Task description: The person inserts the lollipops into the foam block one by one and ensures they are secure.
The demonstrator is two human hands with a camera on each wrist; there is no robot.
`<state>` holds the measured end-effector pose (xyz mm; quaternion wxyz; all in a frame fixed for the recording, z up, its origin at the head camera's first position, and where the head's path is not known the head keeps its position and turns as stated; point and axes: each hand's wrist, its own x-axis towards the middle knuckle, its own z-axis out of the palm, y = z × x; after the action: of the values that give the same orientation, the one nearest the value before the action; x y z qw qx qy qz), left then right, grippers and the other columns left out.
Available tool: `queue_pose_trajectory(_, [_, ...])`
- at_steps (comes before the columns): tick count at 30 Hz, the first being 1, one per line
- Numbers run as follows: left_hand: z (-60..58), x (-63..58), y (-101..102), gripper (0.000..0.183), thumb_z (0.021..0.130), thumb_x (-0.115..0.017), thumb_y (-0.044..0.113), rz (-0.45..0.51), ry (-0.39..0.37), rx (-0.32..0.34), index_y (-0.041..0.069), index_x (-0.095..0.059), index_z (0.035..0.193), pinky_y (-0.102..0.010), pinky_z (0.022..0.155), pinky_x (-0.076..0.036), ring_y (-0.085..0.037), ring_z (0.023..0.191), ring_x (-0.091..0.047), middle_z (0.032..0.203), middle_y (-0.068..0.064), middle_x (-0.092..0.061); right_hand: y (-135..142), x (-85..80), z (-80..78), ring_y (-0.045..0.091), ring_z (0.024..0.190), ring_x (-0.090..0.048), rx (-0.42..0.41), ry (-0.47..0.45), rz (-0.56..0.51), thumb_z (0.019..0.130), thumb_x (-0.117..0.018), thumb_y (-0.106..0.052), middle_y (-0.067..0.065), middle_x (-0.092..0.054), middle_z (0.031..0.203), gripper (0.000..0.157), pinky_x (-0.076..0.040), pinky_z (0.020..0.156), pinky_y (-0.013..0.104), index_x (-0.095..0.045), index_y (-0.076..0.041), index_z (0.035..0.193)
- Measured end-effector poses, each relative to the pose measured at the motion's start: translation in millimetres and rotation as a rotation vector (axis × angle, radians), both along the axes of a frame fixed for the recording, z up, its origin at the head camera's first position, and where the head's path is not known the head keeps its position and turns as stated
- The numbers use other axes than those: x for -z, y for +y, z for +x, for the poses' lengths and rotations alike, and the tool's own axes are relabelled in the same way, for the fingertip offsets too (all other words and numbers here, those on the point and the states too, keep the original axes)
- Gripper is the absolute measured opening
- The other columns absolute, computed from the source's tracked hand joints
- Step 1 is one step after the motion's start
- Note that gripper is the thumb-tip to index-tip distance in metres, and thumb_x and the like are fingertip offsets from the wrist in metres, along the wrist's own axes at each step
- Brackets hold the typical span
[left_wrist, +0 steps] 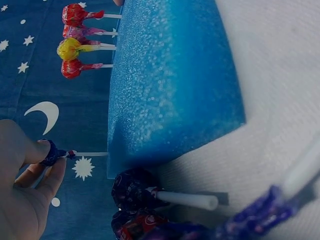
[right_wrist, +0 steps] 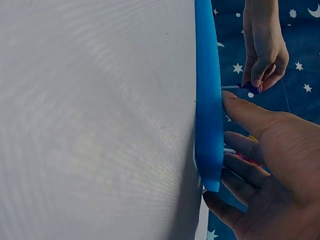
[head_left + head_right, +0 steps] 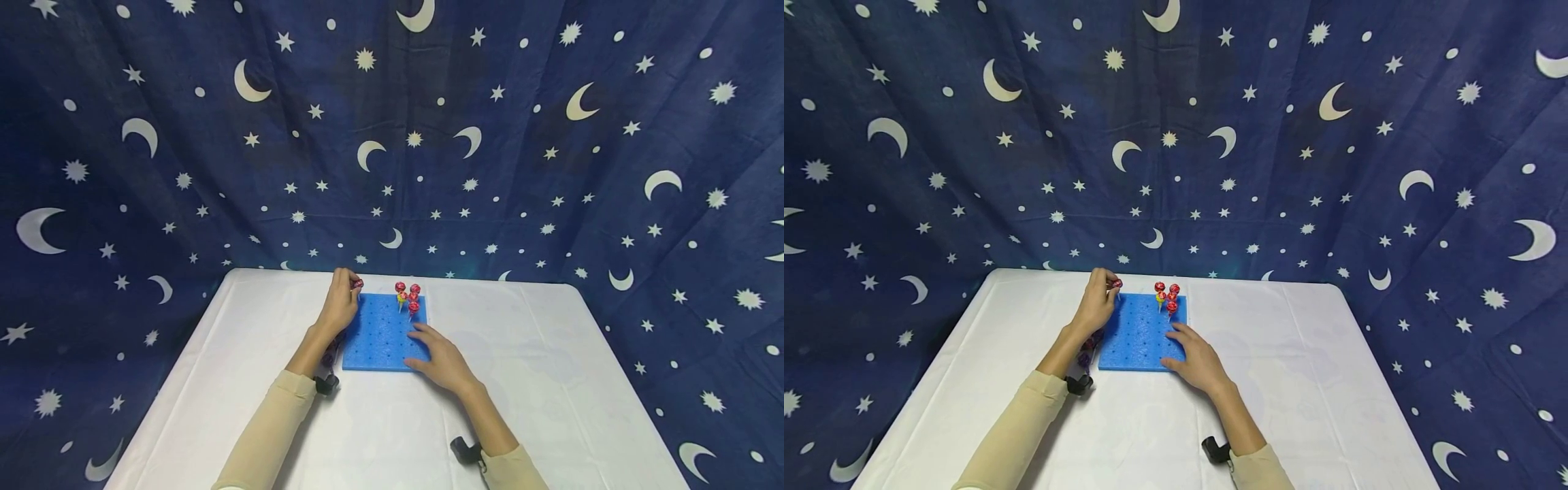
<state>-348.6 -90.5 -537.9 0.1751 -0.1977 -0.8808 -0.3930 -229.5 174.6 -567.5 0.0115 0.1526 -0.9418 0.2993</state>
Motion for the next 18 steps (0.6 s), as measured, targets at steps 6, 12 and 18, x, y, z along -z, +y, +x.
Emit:
queue_pose_trajectory(6, [-0.2,1.3,0.5,0.014,0.102,-0.057,-0.005,-0.009,0.007,-0.005,-0.005,-0.051,0.115,-0.043,0.087,-0.054,-0.032,0.099,-0.057,0.113,-0.02,-0.049,-0.5,-0.3,0.7,0.032,0.149,-0.042,0.0,0.006,-0.001,0.092,-0.081,-0.041,0.004,-0.048,0.16,0.061,-0.038,0.119,0.056,-0.063,-0.017,0.144])
queue_pose_trajectory(12, [0.1,4.0,0.2,0.014,0.102,-0.057,-0.006,-0.018,0.007,-0.013,-0.005,-0.051,0.115,-0.044,0.089,-0.055,-0.033,0.101,-0.059,0.113,-0.02,-0.05,-1.1,-2.3,1.3,0.033,0.149,-0.042,0.001,0.002,-0.006,0.092,-0.08,-0.041,0.005,-0.048,0.16,0.06,-0.038,0.119,0.057,-0.063,-0.017,0.145])
queue_pose_trajectory(18, [-0.2,6.3,-0.3,0.015,0.102,-0.057,-0.006,-0.013,-0.003,-0.016,-0.006,-0.052,0.116,-0.045,0.091,-0.055,-0.034,0.103,-0.059,0.114,-0.021,-0.05,-1.4,-2.5,1.7,0.033,0.149,-0.042,0.003,-0.005,-0.004,0.092,-0.081,-0.041,0.005,-0.048,0.16,0.061,-0.038,0.119,0.058,-0.062,-0.017,0.145])
